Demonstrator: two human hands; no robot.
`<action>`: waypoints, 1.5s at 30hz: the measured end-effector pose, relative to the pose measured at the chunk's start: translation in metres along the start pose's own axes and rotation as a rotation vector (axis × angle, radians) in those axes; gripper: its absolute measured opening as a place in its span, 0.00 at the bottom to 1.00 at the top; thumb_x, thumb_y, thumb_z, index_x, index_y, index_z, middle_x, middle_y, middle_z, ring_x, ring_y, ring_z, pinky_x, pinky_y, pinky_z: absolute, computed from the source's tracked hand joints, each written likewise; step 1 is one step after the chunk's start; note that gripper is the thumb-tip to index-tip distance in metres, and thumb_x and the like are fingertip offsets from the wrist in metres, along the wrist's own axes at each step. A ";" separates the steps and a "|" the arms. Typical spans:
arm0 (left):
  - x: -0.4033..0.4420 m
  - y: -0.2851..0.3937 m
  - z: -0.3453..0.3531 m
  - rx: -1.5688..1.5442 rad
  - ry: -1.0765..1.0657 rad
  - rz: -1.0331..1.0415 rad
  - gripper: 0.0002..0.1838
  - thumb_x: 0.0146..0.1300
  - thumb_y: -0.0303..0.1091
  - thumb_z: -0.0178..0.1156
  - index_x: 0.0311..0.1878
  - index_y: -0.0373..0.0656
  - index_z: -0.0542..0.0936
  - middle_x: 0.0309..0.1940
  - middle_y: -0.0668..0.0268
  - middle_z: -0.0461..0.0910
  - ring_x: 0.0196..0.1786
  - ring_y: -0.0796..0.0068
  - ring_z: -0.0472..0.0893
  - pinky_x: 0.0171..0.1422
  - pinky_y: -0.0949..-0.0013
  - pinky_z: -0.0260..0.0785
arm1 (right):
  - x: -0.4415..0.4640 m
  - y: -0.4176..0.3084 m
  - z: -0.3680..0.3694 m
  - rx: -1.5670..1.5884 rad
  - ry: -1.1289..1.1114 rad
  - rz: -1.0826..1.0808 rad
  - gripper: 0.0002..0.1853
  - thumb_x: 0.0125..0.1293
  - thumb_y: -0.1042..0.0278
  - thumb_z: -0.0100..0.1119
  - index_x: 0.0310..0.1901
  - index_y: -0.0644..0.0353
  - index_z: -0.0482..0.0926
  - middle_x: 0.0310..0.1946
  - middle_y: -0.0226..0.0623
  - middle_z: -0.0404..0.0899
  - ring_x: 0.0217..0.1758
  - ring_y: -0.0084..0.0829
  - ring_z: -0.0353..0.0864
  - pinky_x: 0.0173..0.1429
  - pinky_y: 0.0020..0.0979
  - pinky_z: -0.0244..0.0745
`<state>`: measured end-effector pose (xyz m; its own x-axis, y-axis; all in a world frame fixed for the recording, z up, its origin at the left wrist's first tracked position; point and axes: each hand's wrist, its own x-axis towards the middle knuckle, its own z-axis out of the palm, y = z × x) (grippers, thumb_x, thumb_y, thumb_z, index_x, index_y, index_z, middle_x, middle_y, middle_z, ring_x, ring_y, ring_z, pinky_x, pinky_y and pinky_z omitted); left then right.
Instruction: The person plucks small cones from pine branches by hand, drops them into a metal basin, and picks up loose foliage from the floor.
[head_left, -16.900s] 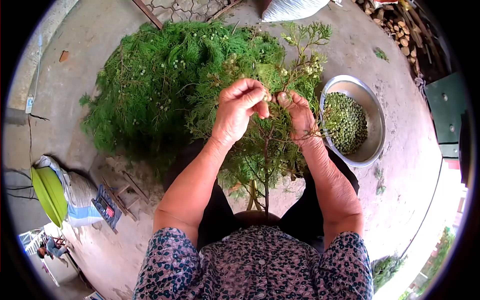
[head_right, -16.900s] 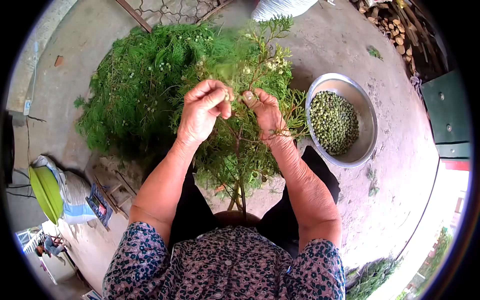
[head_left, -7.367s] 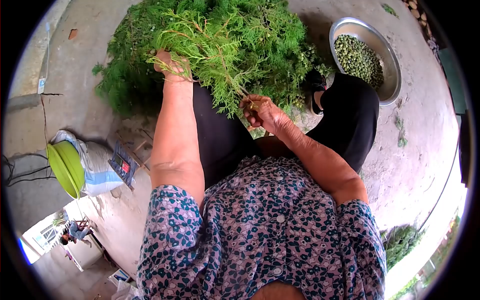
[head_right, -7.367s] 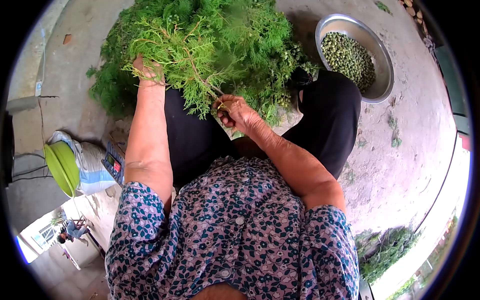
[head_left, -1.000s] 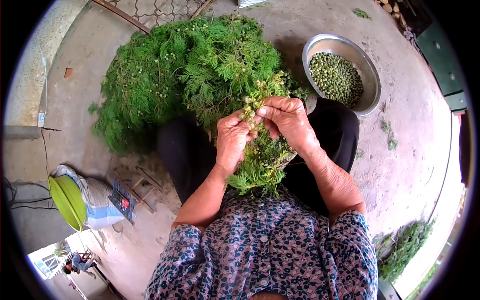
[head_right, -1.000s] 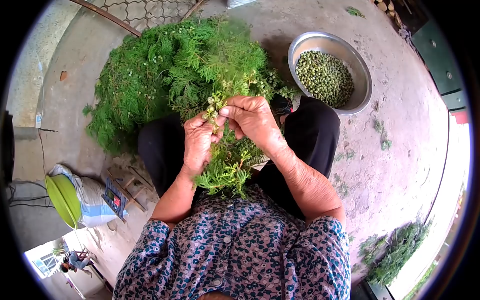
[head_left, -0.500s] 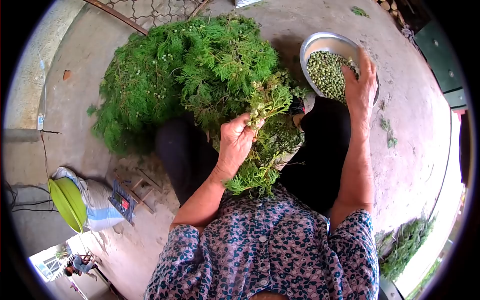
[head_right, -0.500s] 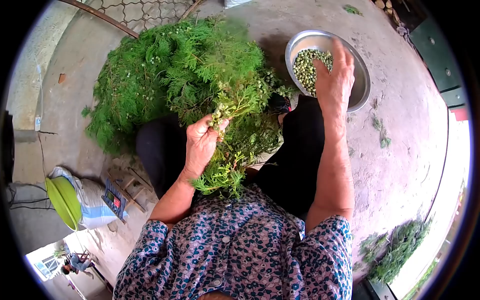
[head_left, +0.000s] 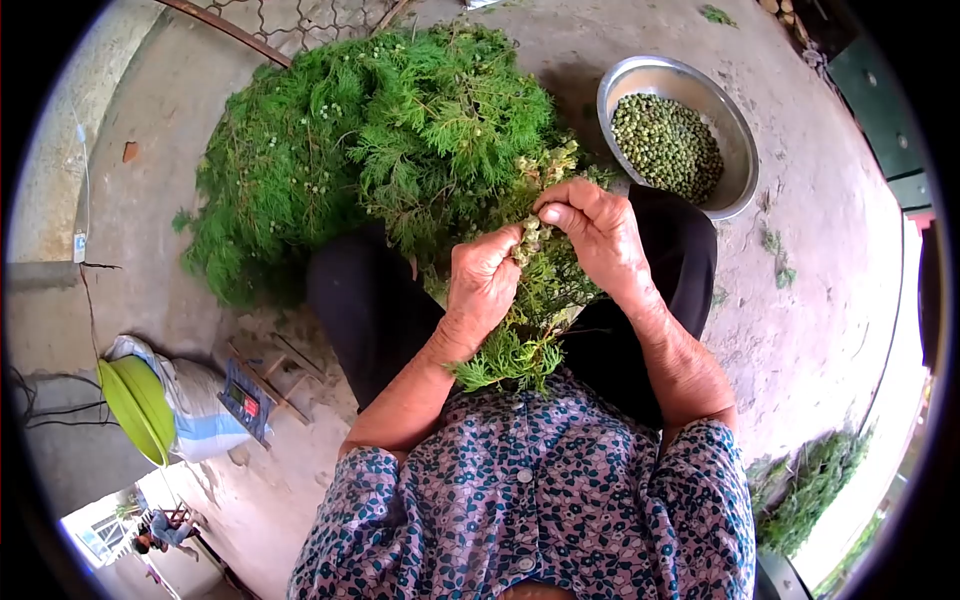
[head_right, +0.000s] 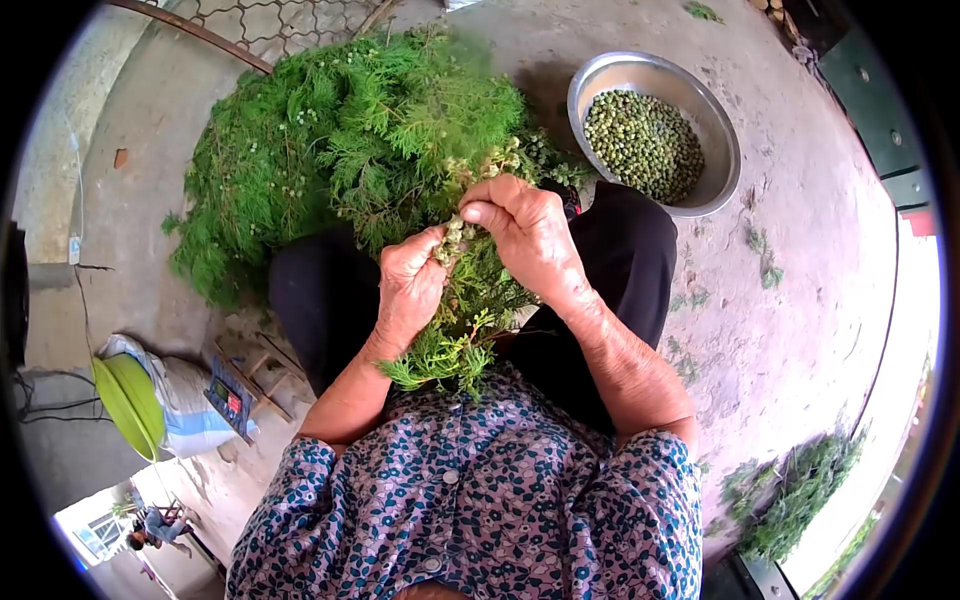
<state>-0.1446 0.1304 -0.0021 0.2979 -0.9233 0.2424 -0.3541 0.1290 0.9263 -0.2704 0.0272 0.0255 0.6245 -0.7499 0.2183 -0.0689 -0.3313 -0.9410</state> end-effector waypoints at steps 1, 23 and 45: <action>0.002 0.001 0.001 0.019 0.008 0.058 0.09 0.59 0.17 0.51 0.42 0.32 0.76 0.29 0.67 0.78 0.29 0.84 0.74 0.30 0.80 0.67 | 0.000 0.006 0.003 0.113 0.006 0.049 0.05 0.59 0.72 0.56 0.34 0.64 0.77 0.26 0.34 0.77 0.30 0.26 0.75 0.37 0.25 0.70; -0.006 -0.019 -0.004 -0.044 -0.026 0.056 0.07 0.58 0.17 0.52 0.40 0.31 0.77 0.31 0.64 0.79 0.30 0.79 0.76 0.31 0.77 0.68 | 0.008 -0.006 -0.028 0.053 -0.221 -0.048 0.11 0.58 0.79 0.53 0.43 0.62 0.78 0.36 0.40 0.79 0.42 0.31 0.77 0.47 0.29 0.73; -0.003 -0.004 -0.004 -0.177 0.093 0.034 0.14 0.51 0.10 0.45 0.38 0.31 0.77 0.29 0.63 0.81 0.30 0.82 0.77 0.34 0.80 0.68 | -0.007 -0.029 -0.038 -0.301 0.657 -0.500 0.10 0.55 0.85 0.56 0.40 0.68 0.77 0.33 0.36 0.79 0.37 0.20 0.76 0.43 0.21 0.72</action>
<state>-0.1407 0.1342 -0.0059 0.3717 -0.8810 0.2928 -0.2062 0.2292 0.9513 -0.3027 0.0201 0.0609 0.0684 -0.6241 0.7784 -0.1673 -0.7763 -0.6077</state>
